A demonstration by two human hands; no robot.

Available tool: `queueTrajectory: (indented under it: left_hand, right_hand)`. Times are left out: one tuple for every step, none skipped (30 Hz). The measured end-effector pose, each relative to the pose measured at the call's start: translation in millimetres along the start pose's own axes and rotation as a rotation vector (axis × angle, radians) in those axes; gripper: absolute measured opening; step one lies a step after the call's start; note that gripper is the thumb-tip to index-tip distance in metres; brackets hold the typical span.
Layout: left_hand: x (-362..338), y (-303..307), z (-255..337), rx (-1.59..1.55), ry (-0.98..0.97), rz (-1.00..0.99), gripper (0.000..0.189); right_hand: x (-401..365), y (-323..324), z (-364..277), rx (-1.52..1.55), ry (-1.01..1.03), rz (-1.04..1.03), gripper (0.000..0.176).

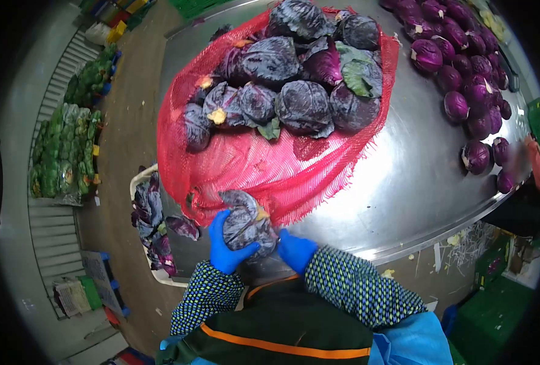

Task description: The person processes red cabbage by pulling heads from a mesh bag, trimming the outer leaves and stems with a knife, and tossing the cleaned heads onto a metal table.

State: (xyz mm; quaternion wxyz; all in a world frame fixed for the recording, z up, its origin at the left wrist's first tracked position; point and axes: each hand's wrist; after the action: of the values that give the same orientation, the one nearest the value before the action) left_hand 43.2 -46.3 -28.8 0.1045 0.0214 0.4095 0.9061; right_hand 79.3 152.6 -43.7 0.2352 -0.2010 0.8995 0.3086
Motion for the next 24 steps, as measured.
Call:
queueTrajectory:
  left_hand:
    - [2,-1,6,0.011,0.037,0.016,0.095]
    - [10,-1,5,-0.007,0.042,0.025,0.095]
    - [17,1,2,-0.019,0.046,-0.026,0.094]
    - [23,4,-1,-0.024,0.037,-0.072,0.093]
    - [24,5,-8,-0.059,0.002,-0.074,0.091]
    - [25,11,-15,-0.071,-0.031,-0.119,0.09]
    - [28,10,-27,-0.253,0.004,-0.107,0.089]
    - [24,7,-38,-0.434,0.048,-0.107,0.089]
    - [17,0,-44,-0.447,0.054,-0.097,0.089]
    - [13,-3,-42,-0.758,0.163,-0.092,0.087]
    - [9,-4,-40,-1.068,0.272,-0.089,0.085]
    - [2,1,-42,-1.074,0.287,-0.093,0.085]
    - [0,8,-44,-0.996,0.311,-0.088,0.084]
    - [5,15,-42,-0.93,0.322,-0.071,0.084]
    - [24,44,-18,-0.869,0.347,-0.034,0.084]
    - [26,38,-49,-0.188,0.026,0.329,0.087]
    - [28,47,-34,0.021,-0.069,0.3,0.088]
    - [28,55,-18,0.238,-0.161,0.262,0.09]
    - [21,41,-6,0.196,-0.236,0.133,0.09]
    - [11,21,7,0.15,-0.309,0.004,0.091]
    - [0,-8,-1,-0.012,-0.217,-0.246,0.091]
    - [-11,-33,-2,-0.26,-0.098,-0.181,0.09]
    - [-11,-42,0,-0.318,-0.044,-0.119,0.089]
    - [-13,-47,-1,-0.374,0.008,-0.066,0.088]
  right_hand:
    - [4,6,0,-0.038,-0.014,-0.03,0.023]
    - [17,0,20,-0.058,-0.018,-0.033,0.023]
    - [40,-13,52,-0.045,-0.032,-0.025,0.024]
    - [56,-17,66,-0.027,-0.038,-0.008,0.025]
    - [41,0,35,-0.102,-0.126,-0.034,0.025]
    - [32,4,21,-0.103,-0.157,-0.059,0.025]
    - [28,-6,17,0.086,0.004,0.074,0.026]
    - [25,-16,13,0.285,0.152,0.197,0.028]
    - [20,-15,14,1.033,-0.343,-0.066,0.033]
    - [16,-14,7,1.225,-0.23,-0.029,0.036]
    - [12,-4,3,1.256,-0.189,0.014,0.037]
    - [3,6,0,1.302,-0.161,0.065,0.037]
    - [-6,25,-4,1.265,-0.169,0.073,0.039]
    - [-10,45,-6,1.209,-0.166,0.083,0.042]
    - [-13,51,-6,1.09,-0.084,0.146,0.046]
    - [-15,52,-5,1.064,-0.082,0.147,0.046]
    - [-13,48,0,0.89,-0.038,0.215,0.048]
    - [-9,41,8,0.725,0.005,0.28,0.05]
    - [-1,32,28,0.7,0.104,0.387,0.052]
    - [-7,37,21,0.695,0.099,0.38,0.052]
    - [-14,47,5,0.77,0.021,0.48,0.051]
    - [-19,52,-4,0.849,-0.057,0.584,0.05]
    - [-23,51,-4,0.789,0.044,0.614,0.047]
    - [-31,51,-9,0.806,0.027,0.624,0.047]
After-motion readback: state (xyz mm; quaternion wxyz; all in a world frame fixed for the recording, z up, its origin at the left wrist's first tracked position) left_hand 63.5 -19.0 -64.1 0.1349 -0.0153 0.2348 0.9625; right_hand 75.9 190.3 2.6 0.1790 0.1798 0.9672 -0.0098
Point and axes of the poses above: each hand's wrist, its own x-axis towards the middle knuckle, its own y-axis out of the back of the hand, z = x × y, and after that the axes turned 7 degrees about x, right-handed
